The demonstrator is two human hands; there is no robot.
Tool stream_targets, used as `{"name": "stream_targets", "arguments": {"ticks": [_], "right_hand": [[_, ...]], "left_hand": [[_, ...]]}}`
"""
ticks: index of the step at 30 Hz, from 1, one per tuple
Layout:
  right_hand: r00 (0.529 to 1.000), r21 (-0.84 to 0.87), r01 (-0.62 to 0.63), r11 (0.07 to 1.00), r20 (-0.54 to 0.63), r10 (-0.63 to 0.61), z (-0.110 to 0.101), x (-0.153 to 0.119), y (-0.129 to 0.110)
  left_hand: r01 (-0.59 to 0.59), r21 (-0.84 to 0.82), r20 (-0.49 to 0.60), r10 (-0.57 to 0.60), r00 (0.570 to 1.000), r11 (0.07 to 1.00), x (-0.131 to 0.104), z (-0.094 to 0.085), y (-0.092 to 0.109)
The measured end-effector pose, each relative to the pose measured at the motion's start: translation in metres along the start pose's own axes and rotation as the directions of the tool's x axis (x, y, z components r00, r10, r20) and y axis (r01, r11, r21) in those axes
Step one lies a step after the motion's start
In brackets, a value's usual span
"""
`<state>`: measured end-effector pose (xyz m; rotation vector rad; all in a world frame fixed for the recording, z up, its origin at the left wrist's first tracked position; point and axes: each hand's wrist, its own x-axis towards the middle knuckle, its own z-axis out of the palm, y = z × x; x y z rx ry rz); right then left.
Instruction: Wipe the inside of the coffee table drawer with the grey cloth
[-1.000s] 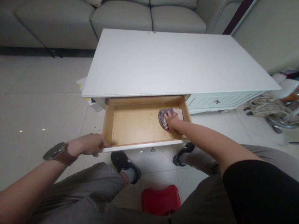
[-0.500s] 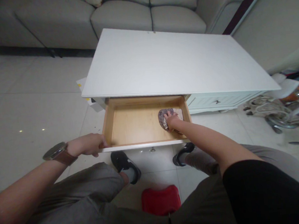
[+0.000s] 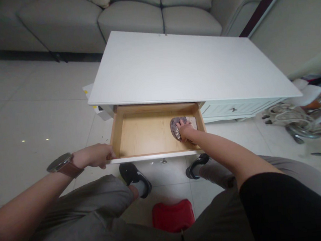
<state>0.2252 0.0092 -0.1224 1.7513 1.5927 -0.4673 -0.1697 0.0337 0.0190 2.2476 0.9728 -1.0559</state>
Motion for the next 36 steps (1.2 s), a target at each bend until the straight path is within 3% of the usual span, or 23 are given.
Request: {"name": "stream_targets", "arguments": {"ticks": [11, 36], "right_hand": [[1.0, -0.075, -0.011, 0.997, -0.011, 0.01, -0.002, -0.0037, -0.0017], [1.0, 0.001, -0.026, 1.0, 0.007, 0.026, 0.0009, 0.0015, -0.0012]], "left_hand": [[0.0, 0.01, -0.011, 0.0, 1.0, 1.0, -0.0019, -0.0006, 0.0015], [0.015, -0.02, 0.012, -0.015, 1.0, 1.0, -0.0034, -0.0027, 0.0033]]}}
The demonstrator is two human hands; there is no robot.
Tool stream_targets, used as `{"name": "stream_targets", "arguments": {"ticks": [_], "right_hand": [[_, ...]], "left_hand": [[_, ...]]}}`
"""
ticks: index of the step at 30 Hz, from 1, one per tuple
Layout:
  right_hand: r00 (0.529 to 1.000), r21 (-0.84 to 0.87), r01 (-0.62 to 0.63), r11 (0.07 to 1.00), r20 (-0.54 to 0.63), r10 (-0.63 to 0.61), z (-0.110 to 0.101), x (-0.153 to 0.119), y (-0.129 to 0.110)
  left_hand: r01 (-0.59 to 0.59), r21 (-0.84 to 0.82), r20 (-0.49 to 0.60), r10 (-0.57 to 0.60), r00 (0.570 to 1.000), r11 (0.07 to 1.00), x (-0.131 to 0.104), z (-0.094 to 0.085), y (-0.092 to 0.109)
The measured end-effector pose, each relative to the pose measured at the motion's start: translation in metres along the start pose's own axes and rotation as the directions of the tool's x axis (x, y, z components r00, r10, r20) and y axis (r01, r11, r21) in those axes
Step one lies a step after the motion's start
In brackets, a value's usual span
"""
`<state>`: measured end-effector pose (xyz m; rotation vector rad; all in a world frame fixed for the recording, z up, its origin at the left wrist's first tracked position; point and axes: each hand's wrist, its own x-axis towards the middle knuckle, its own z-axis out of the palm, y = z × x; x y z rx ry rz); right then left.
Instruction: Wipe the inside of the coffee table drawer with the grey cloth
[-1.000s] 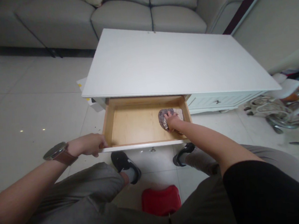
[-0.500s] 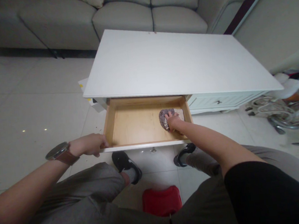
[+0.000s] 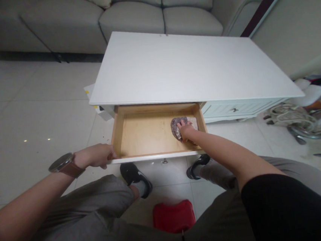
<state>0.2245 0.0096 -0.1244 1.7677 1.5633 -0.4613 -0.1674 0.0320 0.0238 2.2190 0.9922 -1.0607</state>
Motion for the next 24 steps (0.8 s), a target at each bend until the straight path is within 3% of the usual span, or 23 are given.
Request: {"name": "stream_targets", "arguments": {"ticks": [24], "right_hand": [[0.999, -0.073, 0.019, 0.997, -0.027, -0.021, -0.0043, -0.0061, -0.0015]], "left_hand": [[-0.023, 0.015, -0.004, 0.023, 1.0, 1.0, 0.0075, 0.006, -0.0063]]}}
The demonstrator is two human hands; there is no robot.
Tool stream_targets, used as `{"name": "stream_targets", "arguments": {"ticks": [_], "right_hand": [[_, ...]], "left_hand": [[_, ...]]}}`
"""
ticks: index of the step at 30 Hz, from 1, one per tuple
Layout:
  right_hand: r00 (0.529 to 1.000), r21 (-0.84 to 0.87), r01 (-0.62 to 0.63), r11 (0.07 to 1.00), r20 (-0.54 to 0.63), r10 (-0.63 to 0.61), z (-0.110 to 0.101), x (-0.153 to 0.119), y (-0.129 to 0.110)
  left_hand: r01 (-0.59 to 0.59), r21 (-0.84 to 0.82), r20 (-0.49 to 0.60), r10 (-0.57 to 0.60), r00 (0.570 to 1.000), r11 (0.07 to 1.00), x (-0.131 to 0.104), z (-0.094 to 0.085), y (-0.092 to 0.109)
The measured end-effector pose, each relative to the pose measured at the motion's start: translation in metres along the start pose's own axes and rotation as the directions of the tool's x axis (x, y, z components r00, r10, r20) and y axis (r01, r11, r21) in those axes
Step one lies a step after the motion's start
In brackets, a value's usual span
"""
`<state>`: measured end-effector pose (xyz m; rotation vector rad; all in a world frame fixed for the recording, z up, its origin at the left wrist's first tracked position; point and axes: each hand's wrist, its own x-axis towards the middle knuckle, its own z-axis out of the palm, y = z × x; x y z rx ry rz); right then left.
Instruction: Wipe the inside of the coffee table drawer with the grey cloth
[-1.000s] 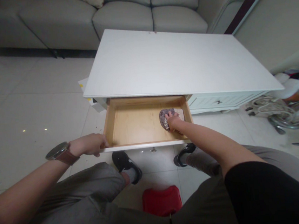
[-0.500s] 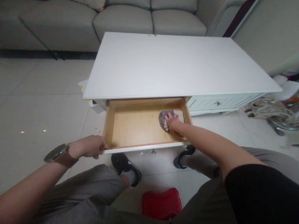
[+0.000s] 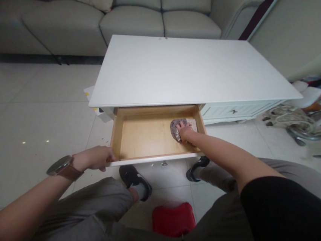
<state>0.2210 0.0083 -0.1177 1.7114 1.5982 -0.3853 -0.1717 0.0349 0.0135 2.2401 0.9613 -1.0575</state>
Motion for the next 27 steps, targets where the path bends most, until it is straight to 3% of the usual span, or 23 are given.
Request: {"name": "stream_targets", "arguments": {"ticks": [13, 27], "right_hand": [[1.0, 0.086, 0.002, 0.996, 0.015, -0.003, -0.0051, -0.0061, -0.0009], [1.0, 0.006, 0.003, 1.0, 0.015, -0.003, -0.0046, -0.0057, -0.0006]], "left_hand": [[0.023, 0.001, -0.006, -0.023, 1.0, 1.0, -0.0058, -0.0039, 0.0046], [0.015, -0.006, -0.003, -0.015, 1.0, 1.0, -0.0066, -0.0046, 0.0043]]}}
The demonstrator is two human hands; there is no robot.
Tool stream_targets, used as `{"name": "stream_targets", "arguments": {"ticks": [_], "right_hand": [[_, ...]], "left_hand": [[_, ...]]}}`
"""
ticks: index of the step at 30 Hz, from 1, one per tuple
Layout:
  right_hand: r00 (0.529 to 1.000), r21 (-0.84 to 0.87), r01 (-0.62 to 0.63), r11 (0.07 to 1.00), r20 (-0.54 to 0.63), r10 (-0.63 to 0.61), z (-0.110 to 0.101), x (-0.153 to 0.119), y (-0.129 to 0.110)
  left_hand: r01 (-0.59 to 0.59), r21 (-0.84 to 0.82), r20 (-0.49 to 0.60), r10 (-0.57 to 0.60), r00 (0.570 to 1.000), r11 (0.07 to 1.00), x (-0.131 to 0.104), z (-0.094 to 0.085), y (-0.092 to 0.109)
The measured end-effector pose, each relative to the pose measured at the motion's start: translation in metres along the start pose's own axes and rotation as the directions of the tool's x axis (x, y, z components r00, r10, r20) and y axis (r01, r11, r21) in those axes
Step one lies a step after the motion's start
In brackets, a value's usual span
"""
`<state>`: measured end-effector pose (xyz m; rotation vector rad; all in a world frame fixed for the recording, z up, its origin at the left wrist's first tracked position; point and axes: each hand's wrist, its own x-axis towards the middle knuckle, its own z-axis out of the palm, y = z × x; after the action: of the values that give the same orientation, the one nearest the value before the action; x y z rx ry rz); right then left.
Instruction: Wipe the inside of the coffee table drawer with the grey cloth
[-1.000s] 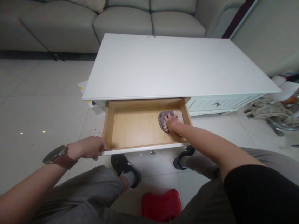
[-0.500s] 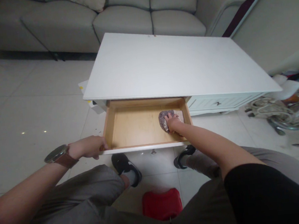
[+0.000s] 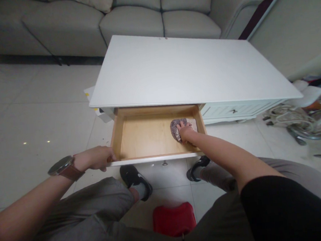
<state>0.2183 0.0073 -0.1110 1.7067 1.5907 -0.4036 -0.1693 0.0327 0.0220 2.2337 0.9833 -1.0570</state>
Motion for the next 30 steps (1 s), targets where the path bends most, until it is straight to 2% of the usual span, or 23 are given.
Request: {"name": "stream_targets", "arguments": {"ticks": [30], "right_hand": [[1.0, 0.026, 0.005, 1.0, -0.001, -0.005, 0.0028, 0.0041, -0.0001]], "left_hand": [[-0.019, -0.005, -0.018, 0.018, 1.0, 1.0, 0.0026, 0.0018, -0.0023]]}}
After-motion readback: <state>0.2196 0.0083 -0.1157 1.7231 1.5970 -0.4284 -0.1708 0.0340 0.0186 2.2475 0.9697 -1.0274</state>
